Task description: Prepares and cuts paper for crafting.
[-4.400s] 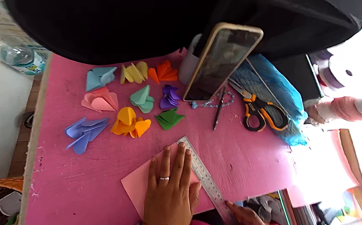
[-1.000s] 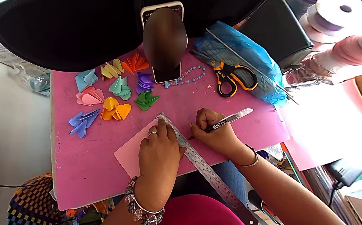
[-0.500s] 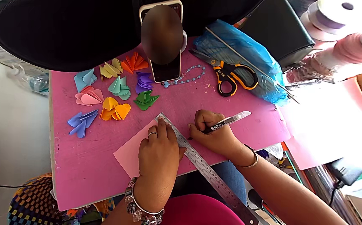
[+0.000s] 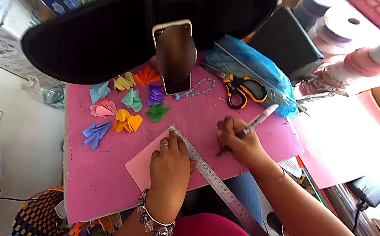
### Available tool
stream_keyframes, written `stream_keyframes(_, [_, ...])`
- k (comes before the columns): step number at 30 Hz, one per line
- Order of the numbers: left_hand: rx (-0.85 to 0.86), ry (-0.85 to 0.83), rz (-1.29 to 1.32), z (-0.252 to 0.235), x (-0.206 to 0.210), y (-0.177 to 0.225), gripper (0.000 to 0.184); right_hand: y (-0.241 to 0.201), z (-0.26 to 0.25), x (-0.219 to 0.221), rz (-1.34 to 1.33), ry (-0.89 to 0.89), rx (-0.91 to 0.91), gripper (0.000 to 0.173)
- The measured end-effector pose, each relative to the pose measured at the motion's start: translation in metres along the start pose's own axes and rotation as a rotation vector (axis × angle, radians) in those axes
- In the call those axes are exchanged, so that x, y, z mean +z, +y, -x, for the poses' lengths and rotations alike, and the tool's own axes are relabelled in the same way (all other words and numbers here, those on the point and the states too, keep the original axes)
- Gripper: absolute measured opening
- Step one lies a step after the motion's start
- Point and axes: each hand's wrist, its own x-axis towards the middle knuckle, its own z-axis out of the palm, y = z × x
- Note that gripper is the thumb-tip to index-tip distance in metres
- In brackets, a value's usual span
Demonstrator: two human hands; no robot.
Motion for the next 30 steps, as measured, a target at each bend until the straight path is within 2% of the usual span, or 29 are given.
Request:
stream_keyframes(2, [-0.013,-0.033,0.029,-0.002,-0.004,0.0,0.076,-0.021,0.02,-0.005,0.224,-0.16,0.04,0.026])
stream_keyframes(5, [-0.033,-0.093,0.059,-0.003,-0.009,0.001,0.076,-0.054,0.058,-0.007,0.845,-0.364,0.12,0.043])
stream_keyframes(6, [-0.034,-0.094,0.068,-0.003,-0.009,0.001,0.077,-0.062,0.069,-0.004,1.001,-0.412,0.156,0.04])
stream_keyframes(8, [-0.041,-0.118,0.075,-0.003,-0.01,0.001,0.077,-0.073,0.085,0.003,1.129,-0.485,0.319,0.027])
stream_keyframes(9, [-0.041,-0.112,0.068,-0.002,-0.009,0.001,0.077,-0.073,0.09,0.007,1.121,-0.497,0.416,0.028])
stream_keyframes(11, [-0.038,-0.101,0.059,-0.001,-0.008,0.001,0.076,-0.062,0.101,0.01,0.962,-0.459,0.532,0.036])
stream_keyframes(15, [-0.03,-0.118,0.089,0.0,-0.007,-0.001,0.077,-0.03,0.12,0.015,0.287,-0.18,0.581,0.034])
stream_keyframes(17, [-0.018,-0.035,0.148,0.004,-0.001,-0.007,0.077,-0.028,0.122,0.014,0.123,-0.147,0.589,0.035])
stream_keyframes(18, [-0.007,0.059,0.199,0.006,0.005,-0.011,0.077,-0.031,0.121,0.01,0.104,-0.163,0.576,0.036])
stream_keyframes(20, [0.007,0.272,0.315,0.012,0.018,-0.021,0.076,-0.04,0.119,-0.001,0.095,-0.179,0.51,0.037])
stream_keyframes(22, [-0.021,0.383,0.369,0.018,0.025,-0.03,0.071,-0.049,0.116,-0.013,0.036,-0.161,0.411,0.035])
stream_keyframes(27, [-0.131,0.372,0.321,0.028,0.045,-0.044,0.076,-0.025,0.085,-0.038,-0.357,-0.083,0.08,0.034])
stream_keyframes(30, [-0.146,0.361,0.317,0.031,0.053,-0.042,0.078,-0.006,0.061,-0.041,-0.498,-0.025,-0.015,0.031])
